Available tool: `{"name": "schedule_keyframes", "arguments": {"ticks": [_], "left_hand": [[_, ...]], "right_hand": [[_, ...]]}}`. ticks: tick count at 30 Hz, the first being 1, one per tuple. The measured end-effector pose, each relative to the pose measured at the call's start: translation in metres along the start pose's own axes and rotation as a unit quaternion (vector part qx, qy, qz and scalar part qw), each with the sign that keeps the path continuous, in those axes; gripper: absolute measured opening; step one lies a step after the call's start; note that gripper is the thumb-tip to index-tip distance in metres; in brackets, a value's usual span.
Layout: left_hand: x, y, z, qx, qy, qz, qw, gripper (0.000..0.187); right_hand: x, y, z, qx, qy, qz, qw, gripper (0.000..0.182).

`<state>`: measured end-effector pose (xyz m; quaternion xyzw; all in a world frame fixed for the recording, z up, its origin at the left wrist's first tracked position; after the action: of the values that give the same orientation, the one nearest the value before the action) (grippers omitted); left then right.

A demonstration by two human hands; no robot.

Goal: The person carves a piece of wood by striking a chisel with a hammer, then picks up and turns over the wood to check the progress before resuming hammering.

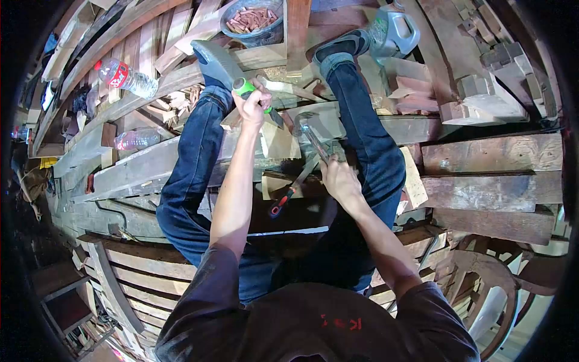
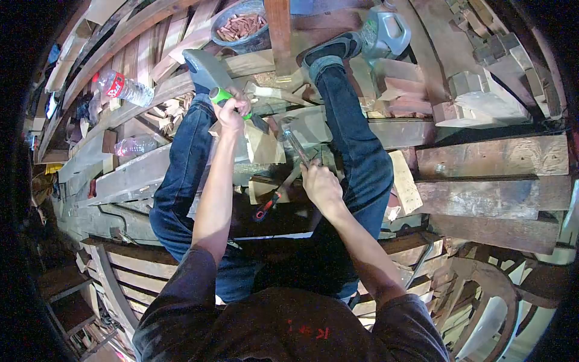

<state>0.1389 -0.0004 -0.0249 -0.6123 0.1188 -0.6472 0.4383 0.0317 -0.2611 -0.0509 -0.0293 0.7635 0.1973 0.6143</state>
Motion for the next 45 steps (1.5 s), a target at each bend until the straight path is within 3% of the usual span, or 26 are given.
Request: {"name": "schedule_keyframes", "arguments": {"ticks": [18, 22, 28, 45], "left_hand": [[0.010, 0.002, 0.001, 0.017, 0.021, 0.065, 0.997, 0.013], [0.009, 0.003, 0.000, 0.012, 0.013, 0.062, 0.998, 0.013], [0.001, 0.005, -0.001, -0.002, 0.000, -0.011, 1.000, 0.012], [0.003, 0.007, -0.004, -0.009, -0.011, -0.008, 1.000, 0.011]], "right_hand": [[-0.006, 0.004, 0.000, 0.015, 0.023, -0.006, 1.000, 0.047], [-0.009, 0.004, 0.001, 0.052, 0.066, 0.001, 0.996, 0.046], [-0.010, 0.005, -0.002, 0.023, 0.011, -0.015, 1.000, 0.046], [-0.005, 0.003, -0.001, 0.018, 0.028, -0.007, 0.999, 0.048]]}}
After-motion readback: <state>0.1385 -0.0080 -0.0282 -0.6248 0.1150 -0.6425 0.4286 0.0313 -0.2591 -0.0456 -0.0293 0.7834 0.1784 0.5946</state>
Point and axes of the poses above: each hand's wrist, its own z-axis towards the middle knuckle, its own x-axis out of the palm, y = z × x, the point moved 7 cm from there along z, towards the middle knuckle, and after that the axes turned 5 degrees about -z, right-handed, at the moved point
